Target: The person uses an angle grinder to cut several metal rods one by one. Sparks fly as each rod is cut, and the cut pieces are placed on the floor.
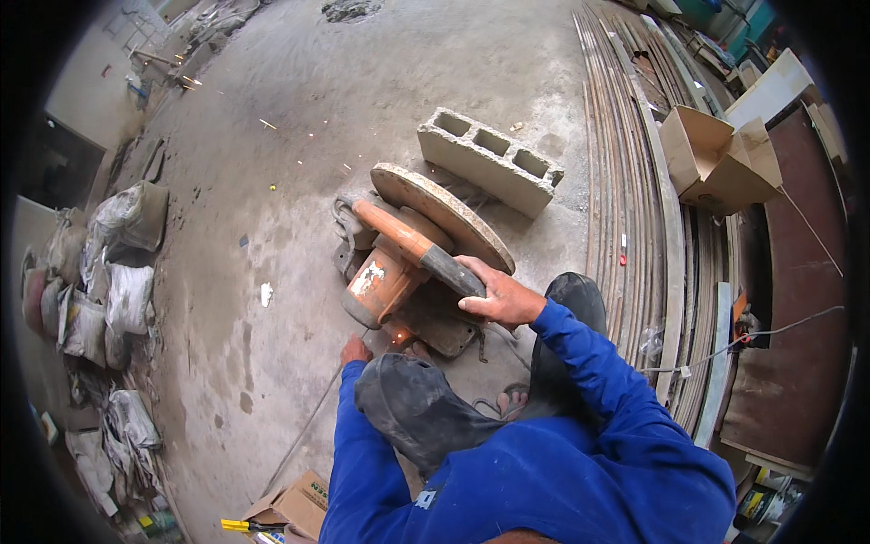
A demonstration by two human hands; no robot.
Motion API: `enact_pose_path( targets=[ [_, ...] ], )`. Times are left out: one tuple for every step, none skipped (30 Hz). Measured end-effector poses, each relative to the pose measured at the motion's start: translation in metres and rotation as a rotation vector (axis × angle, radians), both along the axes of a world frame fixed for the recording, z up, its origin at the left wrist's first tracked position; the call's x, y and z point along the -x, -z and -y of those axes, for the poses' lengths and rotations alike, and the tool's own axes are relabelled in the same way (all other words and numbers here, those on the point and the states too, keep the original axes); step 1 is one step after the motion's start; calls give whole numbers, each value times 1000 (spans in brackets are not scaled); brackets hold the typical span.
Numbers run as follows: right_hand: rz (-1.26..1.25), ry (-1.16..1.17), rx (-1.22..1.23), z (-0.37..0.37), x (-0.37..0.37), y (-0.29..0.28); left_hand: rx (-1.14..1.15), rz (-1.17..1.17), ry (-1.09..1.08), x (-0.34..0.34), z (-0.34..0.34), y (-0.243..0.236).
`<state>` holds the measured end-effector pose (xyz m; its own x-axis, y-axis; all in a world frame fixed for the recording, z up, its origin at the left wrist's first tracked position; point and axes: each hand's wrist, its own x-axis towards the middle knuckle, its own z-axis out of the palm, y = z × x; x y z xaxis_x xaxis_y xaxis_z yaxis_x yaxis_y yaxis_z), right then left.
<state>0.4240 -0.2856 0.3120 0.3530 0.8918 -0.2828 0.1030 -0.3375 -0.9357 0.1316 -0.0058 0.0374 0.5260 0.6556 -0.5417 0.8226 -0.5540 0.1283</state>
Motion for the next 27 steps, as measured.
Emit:
enact_pose_path(
  targets=[
    [170,6,-115,-4,0,0,-6,24,-33,2,1,2],
    [173,-6,-112,-5,-1,-1,-3,27,-64,4,2,4],
    [181,-10,-99,-8,-2,-2,2,26,-91,9,2,7],
    [182,-17,-55,-10,-4,-4,-66,54,-71,15,3,11],
    [175,-18,-62,-13,-6,-6,-131,83,-51,23,2,14],
    [177,-18,-75,-16,-8,-9,-164,73,-48,32,0,18],
    [170,-25,-58,-20,-11,-14,-205,56,-59,41,-2,22],
    [163,-32,-56,-26,-14,-19,-218,-7,-88,56,-5,24],
    [159,-38,-80,-33,-17,-25,-236,-69,-120,71,-10,26],
    [229,-33,-75,-42,-20,-32,-263,-96,-106,86,-14,27],
    [206,-42,-66,-52,-23,-41,-288,-125,-93,102,-17,28],
    [187,-52,-43,-62,-27,-50,-313,-154,-79,120,-19,26],
    [175,-80,-3,-75,-33,-60,-301,-168,-101,137,-22,23],
    [165,-108,21,-87,-38,-71,-288,-181,-123,152,-23,19],
    [188,-107,33,-98,-41,-82,-275,-189,-146,164,-24,17],
    [366,-179,8,-108,-43,-94,-217,-257,-203,174,-27,14],
    [382,-197,15,-118,-46,-107,-159,-322,-260,186,-29,10],
    [405,-231,74,-126,-48,-119,-101,-384,-319,195,-29,9],
    [428,-268,134,-134,-50,-130,-179,-328,-300,204,-25,10],
    [462,-360,155,-141,-50,-140,-257,-272,-280,214,-18,11],
    [350,-209,233,-148,-50,-148,-306,-276,-288,224,-14,12],
    [380,-295,228,-153,-52,-156,-321,-222,-273,228,-16,16],
    [384,-290,228,-158,-53,-161,-306,-226,-287,228,-19,20],
    [389,-286,229,-162,-52,-164,-291,-230,-302,228,-22,23],
    [366,-267,240,-166,-52,-165,-237,-228,-280,230,-25,24],
    [343,-249,250,-169,-52,-166,-184,-225,-259,230,-32,22],
    [319,-229,260,-172,-52,-167,-149,-242,-259,230,-36,20]
  ],
)
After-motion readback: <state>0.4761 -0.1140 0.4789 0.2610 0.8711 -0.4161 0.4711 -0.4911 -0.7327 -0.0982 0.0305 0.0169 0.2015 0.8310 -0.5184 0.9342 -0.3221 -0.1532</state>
